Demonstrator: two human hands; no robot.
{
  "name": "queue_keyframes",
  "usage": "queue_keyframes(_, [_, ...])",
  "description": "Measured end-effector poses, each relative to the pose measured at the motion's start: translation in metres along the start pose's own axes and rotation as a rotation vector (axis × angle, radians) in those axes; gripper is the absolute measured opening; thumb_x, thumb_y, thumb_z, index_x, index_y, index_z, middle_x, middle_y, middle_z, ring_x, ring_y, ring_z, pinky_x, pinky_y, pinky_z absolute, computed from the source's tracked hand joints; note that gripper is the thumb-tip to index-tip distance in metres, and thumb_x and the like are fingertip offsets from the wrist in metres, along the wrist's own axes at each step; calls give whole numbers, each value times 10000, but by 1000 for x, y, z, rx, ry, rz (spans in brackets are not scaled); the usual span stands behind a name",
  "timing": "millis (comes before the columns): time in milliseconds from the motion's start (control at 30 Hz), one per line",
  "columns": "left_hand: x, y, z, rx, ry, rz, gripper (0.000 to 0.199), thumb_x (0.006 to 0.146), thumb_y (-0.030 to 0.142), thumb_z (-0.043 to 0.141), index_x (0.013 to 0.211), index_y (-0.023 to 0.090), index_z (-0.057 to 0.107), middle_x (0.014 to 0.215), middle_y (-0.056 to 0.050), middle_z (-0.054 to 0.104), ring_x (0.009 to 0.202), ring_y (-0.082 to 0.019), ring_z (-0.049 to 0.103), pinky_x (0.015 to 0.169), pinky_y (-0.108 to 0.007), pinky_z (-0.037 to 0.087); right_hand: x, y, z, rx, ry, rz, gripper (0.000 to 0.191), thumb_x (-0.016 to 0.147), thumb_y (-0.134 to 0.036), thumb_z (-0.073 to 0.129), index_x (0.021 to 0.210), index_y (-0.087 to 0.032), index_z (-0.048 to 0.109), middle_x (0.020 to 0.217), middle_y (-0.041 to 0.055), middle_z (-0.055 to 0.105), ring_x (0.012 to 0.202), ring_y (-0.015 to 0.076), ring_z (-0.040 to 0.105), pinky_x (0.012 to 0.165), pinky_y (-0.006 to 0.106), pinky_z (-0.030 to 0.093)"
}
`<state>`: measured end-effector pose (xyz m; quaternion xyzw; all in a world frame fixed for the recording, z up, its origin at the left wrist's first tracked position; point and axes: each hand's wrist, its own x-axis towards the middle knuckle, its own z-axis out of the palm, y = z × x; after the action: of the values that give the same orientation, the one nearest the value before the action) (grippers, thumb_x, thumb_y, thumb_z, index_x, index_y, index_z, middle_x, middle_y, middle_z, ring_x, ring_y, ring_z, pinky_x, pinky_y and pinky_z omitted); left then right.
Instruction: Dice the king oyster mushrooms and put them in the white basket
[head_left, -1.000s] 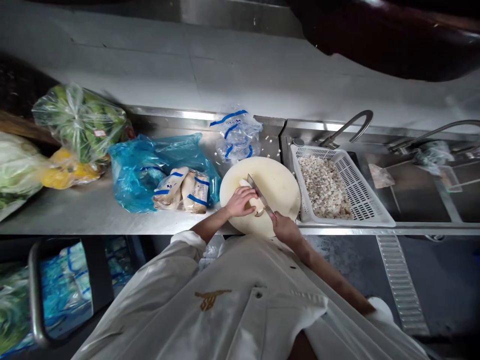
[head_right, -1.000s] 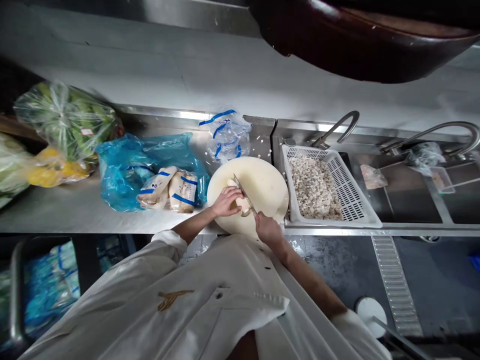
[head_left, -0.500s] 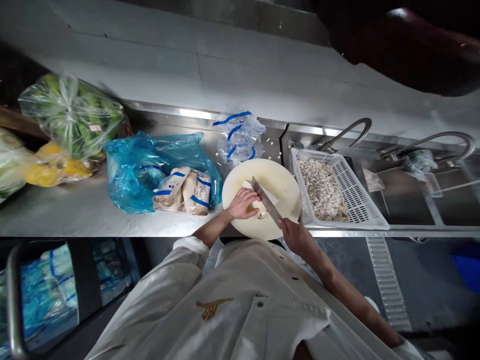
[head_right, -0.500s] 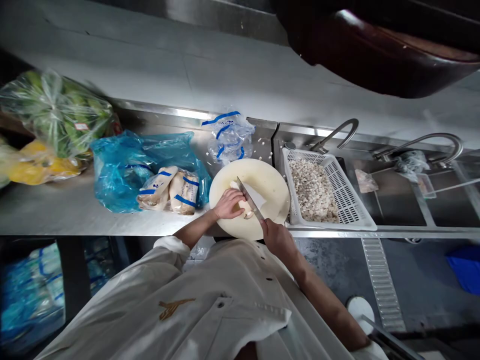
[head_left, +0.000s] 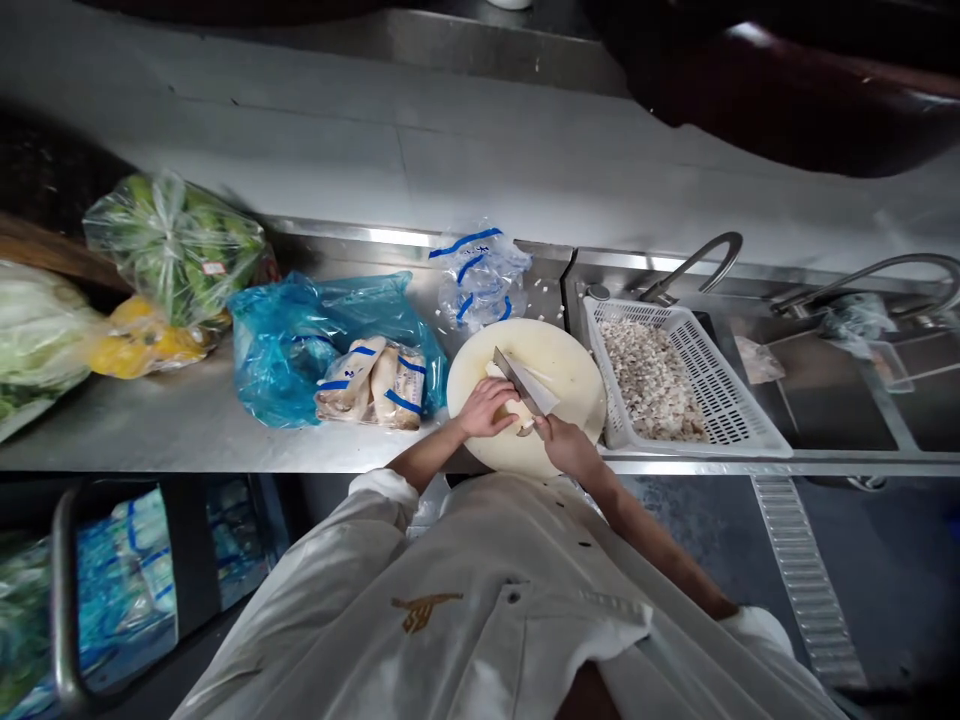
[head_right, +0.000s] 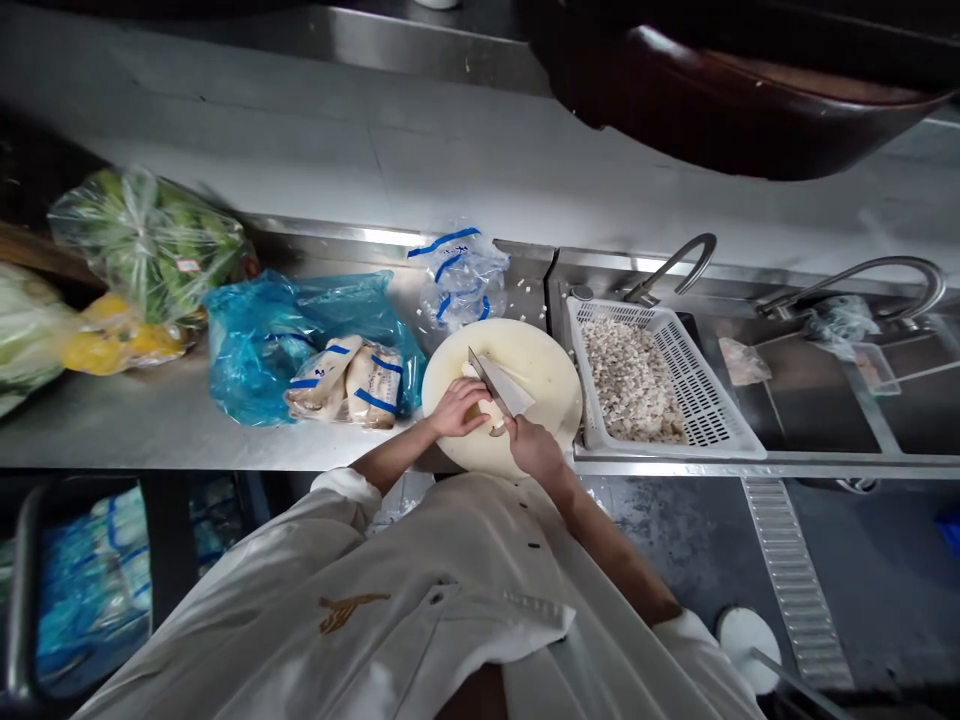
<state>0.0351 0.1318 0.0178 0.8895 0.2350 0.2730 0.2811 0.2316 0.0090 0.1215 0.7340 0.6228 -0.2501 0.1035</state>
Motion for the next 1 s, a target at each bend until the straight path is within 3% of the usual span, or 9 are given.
queue_keyframes(167, [-3,2,2,9,19,-20,422,1000,555,601,1269,236,670,1382,-129,635,1372,-305,530,1209,-527,398,-11,2,-14,30,42,2,487,1164,-392,249,1241,-149,663,1087,160,755,992,229,723,841,282,458])
queue_keyframes(333, [-3,0,3,4,0,-24,430,995,562,608,1272,240,675,1389,-126,636,1385,-317,526,1220,-543,387,-44,17,-33,18,130,-23,512,1147,-449,254,1164,-167,680,918,146,741,855,247,712,736,301,430])
queue_keyframes(467, [-4,-1,3,-3,8,-14,434,1001,551,609,1287,229,670,1384,-128,643,1369,-315,539,1213,-545,396,-58,22,-28,31,107,-41,492,1143,-451,273,1121,-179,683,871,137,736,813,244,713,702,303,416])
queue_keyframes(667, [-3,-4,6,-10,-12,-29,460,999,555,615,1327,236,664,1427,-133,621,1384,-328,526,1217,-560,391,-14,-5,-7,81,49,36,460,1148,-353,283,1228,-145,685,1049,163,781,966,253,737,810,305,476])
queue_keyframes(767, [-3,-3,5,0,-16,-32,468,1002,568,609,1320,231,672,1428,-134,623,1380,-330,533,1205,-558,407,4,-16,-6,114,13,5,466,1152,-337,256,1319,-190,665,1122,119,789,1074,241,723,878,295,492])
queue_keyframes(1000, [-8,3,3,24,10,-24,410,1029,517,596,1311,227,663,1417,-132,623,1393,-293,536,1217,-531,425,-2,-3,2,75,29,11,458,1158,-381,281,1376,-135,600,1164,170,769,1038,258,739,872,299,467])
